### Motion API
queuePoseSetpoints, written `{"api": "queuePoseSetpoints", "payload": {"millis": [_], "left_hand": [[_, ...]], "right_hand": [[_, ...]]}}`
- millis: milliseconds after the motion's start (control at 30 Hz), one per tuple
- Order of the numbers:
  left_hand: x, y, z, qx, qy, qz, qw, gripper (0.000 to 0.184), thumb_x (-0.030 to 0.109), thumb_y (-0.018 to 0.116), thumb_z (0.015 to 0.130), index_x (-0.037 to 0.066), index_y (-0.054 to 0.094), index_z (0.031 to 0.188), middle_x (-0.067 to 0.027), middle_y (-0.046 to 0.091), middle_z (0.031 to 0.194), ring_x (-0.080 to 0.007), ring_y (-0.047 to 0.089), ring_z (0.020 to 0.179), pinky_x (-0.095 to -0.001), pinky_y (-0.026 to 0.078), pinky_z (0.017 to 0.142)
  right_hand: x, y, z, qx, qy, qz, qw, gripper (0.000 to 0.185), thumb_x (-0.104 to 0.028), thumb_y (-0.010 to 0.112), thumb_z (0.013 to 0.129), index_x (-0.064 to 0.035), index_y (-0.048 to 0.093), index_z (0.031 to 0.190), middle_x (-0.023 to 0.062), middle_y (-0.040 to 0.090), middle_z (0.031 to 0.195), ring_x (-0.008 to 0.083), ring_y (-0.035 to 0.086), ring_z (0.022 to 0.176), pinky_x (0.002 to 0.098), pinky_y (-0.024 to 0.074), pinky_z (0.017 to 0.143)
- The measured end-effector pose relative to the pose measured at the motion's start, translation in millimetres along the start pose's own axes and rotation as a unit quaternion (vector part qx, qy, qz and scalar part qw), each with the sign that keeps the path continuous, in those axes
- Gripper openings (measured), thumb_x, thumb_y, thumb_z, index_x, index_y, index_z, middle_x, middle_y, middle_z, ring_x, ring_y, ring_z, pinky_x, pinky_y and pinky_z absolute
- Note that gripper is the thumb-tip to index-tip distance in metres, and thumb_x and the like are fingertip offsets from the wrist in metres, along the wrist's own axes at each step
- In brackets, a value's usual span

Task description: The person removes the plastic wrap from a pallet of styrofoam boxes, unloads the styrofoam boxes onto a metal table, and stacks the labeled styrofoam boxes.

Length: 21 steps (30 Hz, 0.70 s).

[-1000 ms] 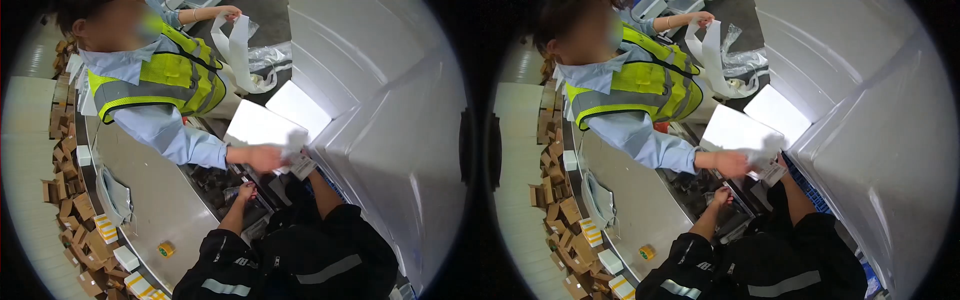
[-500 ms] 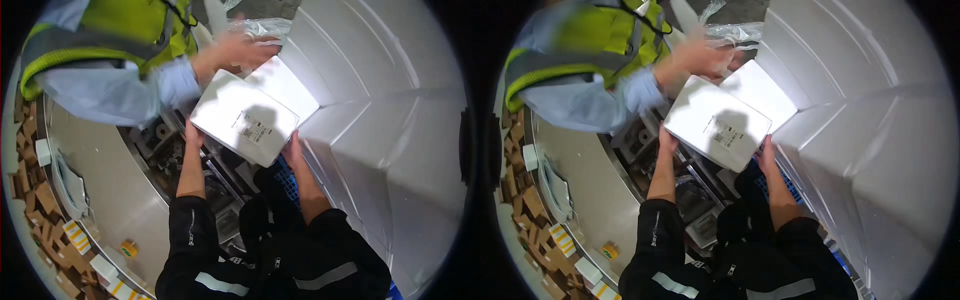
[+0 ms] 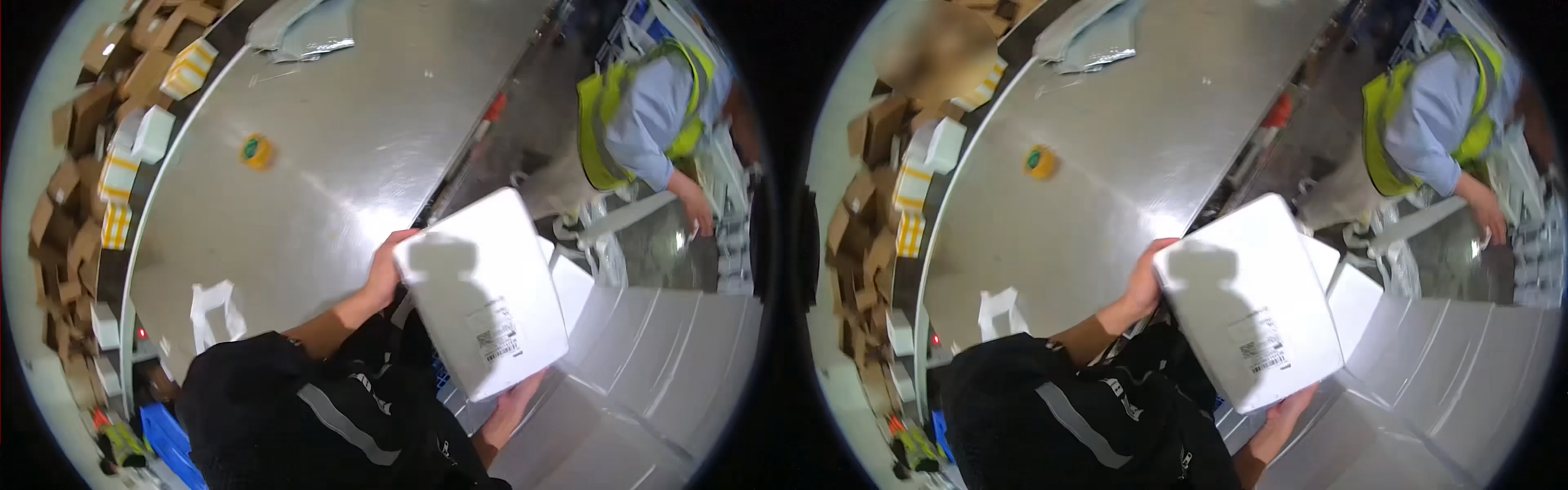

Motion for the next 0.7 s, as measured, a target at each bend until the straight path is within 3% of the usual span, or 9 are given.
{"api": "queuePoseSetpoints", "payload": {"millis": [200,267,367,400,433,467,533,667,700], "left_hand": [[-13.1,-225.8,-150.5,0.227,0.000,-0.171,0.959,0.038,0.030,0.041,0.095,0.003,0.051,0.120,-0.0062,0.062,0.102,-0.0164,0.059,0.097,-0.0284,0.047,0.087],[-52.7,-335.1,-141.7,0.258,0.049,-0.217,0.940,0.042,0.035,0.040,0.096,0.005,0.048,0.124,-0.0060,0.058,0.110,-0.0196,0.056,0.104,-0.0326,0.046,0.091],[-39.4,-449.3,-158.2,0.380,0.169,-0.404,0.815,0.049,0.044,0.043,0.095,0.017,0.037,0.135,-0.0049,0.038,0.138,-0.0316,0.040,0.125,-0.0504,0.039,0.100],[-34.0,-483.1,-165.5,0.356,0.199,-0.417,0.813,0.049,0.042,0.045,0.095,0.020,0.034,0.137,-0.0046,0.029,0.143,-0.0351,0.034,0.128,-0.0548,0.037,0.100],[-36.1,-513.3,-172.6,0.330,0.228,-0.432,0.808,0.051,0.040,0.048,0.095,0.023,0.031,0.139,-0.0044,0.020,0.148,-0.0386,0.029,0.131,-0.0592,0.035,0.100],[-24.2,-509.2,-178.9,0.340,0.227,-0.390,0.826,0.051,0.037,0.049,0.095,0.022,0.031,0.139,-0.0060,0.025,0.145,-0.0373,0.033,0.129,-0.0570,0.037,0.099],[-6.1,-488.8,-197.8,0.352,0.229,-0.345,0.839,0.051,0.035,0.051,0.094,0.021,0.032,0.139,-0.0076,0.031,0.142,-0.0360,0.037,0.127,-0.0549,0.039,0.099],[-20.3,-447.3,-252.0,0.289,0.197,-0.260,0.900,0.045,0.031,0.054,0.093,0.015,0.040,0.133,-0.0096,0.044,0.127,-0.0281,0.051,0.110,-0.0435,0.047,0.089],[-31.2,-438.7,-260.4,0.281,0.177,-0.271,0.903,0.040,0.029,0.055,0.093,0.013,0.044,0.128,-0.0096,0.049,0.120,-0.0250,0.054,0.103,-0.0403,0.050,0.084]], "right_hand": [[62.4,79.3,-42.5,-0.183,0.044,-0.248,0.950,0.064,-0.053,0.030,0.098,-0.0047,0.032,0.140,0.0169,0.046,0.134,0.0294,0.052,0.114,0.0416,0.0469,0.091],[115.4,124.9,-48.8,-0.330,0.319,-0.424,0.780,0.073,-0.064,0.030,0.092,-0.0043,0.038,0.134,0.0186,0.053,0.119,0.0317,0.054,0.107,0.0430,0.0546,0.075],[240.6,231.7,-98.7,-0.485,0.221,-0.260,0.805,0.069,-0.065,0.031,0.091,-0.0153,0.032,0.139,0.0194,0.048,0.122,0.0344,0.056,0.103,0.0510,0.0547,0.073],[286.5,257.9,-111.0,-0.517,0.332,-0.131,0.778,0.067,-0.058,0.037,0.093,-0.0173,0.024,0.144,0.0212,0.040,0.132,0.0342,0.051,0.112,0.0491,0.0541,0.078],[334.0,295.7,-134.2,-0.466,0.323,-0.033,0.823,0.054,-0.044,0.044,0.096,-0.0156,0.035,0.141,0.0096,0.058,0.122,0.0316,0.051,0.116,0.0432,0.0492,0.091],[393.3,329.9,-137.2,-0.566,-0.081,-0.066,0.818,0.044,-0.031,0.048,0.097,-0.0114,0.043,0.137,0.0101,0.057,0.123,0.0281,0.051,0.117,0.0377,0.0444,0.097],[367.9,393.0,-202.6,-0.528,0.260,0.126,0.798,0.038,-0.018,0.050,0.096,-0.0060,0.048,0.132,0.0099,0.058,0.125,0.0229,0.051,0.118,0.0338,0.0395,0.101],[298.6,371.1,-300.5,-0.748,-0.005,-0.120,0.652,0.035,-0.015,0.049,0.096,-0.0026,0.051,0.129,0.0095,0.060,0.122,0.0180,0.053,0.115,0.0317,0.0420,0.098],[299.7,352.8,-296.4,-0.742,0.006,-0.118,0.660,0.035,-0.015,0.049,0.096,-0.0026,0.051,0.129,0.0095,0.060,0.122,0.0180,0.053,0.115,0.0317,0.0420,0.098]]}}
Point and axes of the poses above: each hand's wrist, its own z-axis towards the middle knuckle, its own y-axis out of the palm, x = y × z, the point moved 2 cm from there along z, towards the middle knuckle
